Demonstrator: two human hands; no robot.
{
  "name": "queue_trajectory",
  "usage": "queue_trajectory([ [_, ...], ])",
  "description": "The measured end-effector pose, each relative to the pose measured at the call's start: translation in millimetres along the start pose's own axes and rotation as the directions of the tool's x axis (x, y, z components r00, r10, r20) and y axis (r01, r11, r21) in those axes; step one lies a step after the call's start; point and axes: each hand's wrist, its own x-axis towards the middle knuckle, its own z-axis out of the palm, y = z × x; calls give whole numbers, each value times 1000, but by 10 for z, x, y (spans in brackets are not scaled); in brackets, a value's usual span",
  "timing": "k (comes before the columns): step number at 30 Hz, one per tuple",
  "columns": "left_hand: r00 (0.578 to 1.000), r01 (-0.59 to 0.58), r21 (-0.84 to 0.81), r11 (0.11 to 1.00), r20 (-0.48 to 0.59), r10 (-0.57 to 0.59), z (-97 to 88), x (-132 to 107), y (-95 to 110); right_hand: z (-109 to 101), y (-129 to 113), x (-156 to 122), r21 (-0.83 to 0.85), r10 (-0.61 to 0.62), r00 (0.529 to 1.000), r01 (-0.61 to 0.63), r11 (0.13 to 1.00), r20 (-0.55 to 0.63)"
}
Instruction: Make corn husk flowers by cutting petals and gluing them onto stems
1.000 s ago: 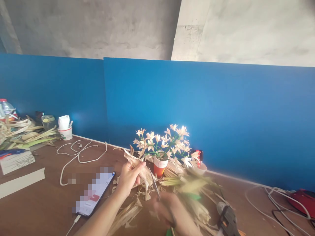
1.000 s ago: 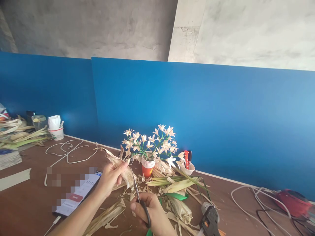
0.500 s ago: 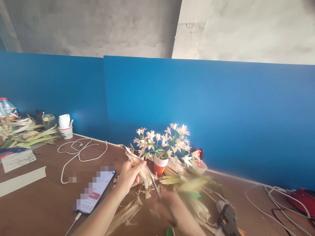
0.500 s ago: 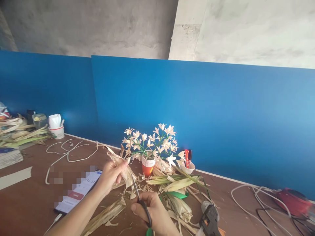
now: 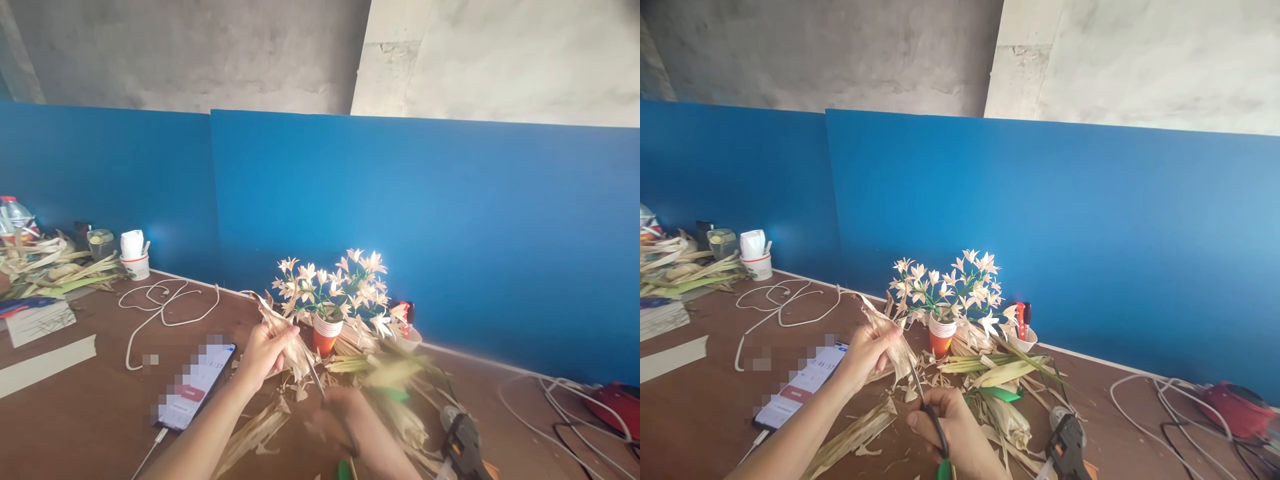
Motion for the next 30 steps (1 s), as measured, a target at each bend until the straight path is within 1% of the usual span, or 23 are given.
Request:
queue_trajectory([
  [2, 1000, 17, 4, 1000, 5, -17, 25, -13, -6, 23, -1, 5, 21, 9, 1000, -9, 1000, -15],
  [5, 999, 40, -6, 999, 8, -40, 56, -32, -9, 39, 16, 18, 97, 13, 1000, -11, 995, -24],
  [7, 999, 42, -10, 999, 16, -42, 59, -35, -9, 35, 27, 27, 111, 25, 999, -23, 994, -21],
  [12, 998, 22, 33, 999, 58, -24, 25, -14, -25, 12, 31, 30, 19, 11, 1000, -11, 1000, -9],
  [15, 998, 16, 80, 997, 63, -21, 0, -7, -18, 0, 33, 12, 15, -31, 999, 31, 999, -13],
  [17, 997, 8, 113, 994, 71, -16, -17, -10, 4, -7, 28, -6, 18, -46, 999, 46, 999, 9],
  [21, 983, -43, 154, 987, 183, 15, -61, -11, 41, -10, -18, -43, -1, -38, 999, 38, 999, 24],
  [23, 975, -58, 156, 986, 222, 22, -87, -1, 31, -10, -51, -60, -18, -51, 998, 52, 999, 42],
  [27, 970, -43, 160, 986, 244, 3, -129, 19, -10, -22, -90, -87, -74, -94, 989, 103, 992, 116],
  [30, 964, -35, 161, 986, 266, -10, -140, 18, 2, -39, -95, -97, -93, -104, 988, 115, 989, 111],
])
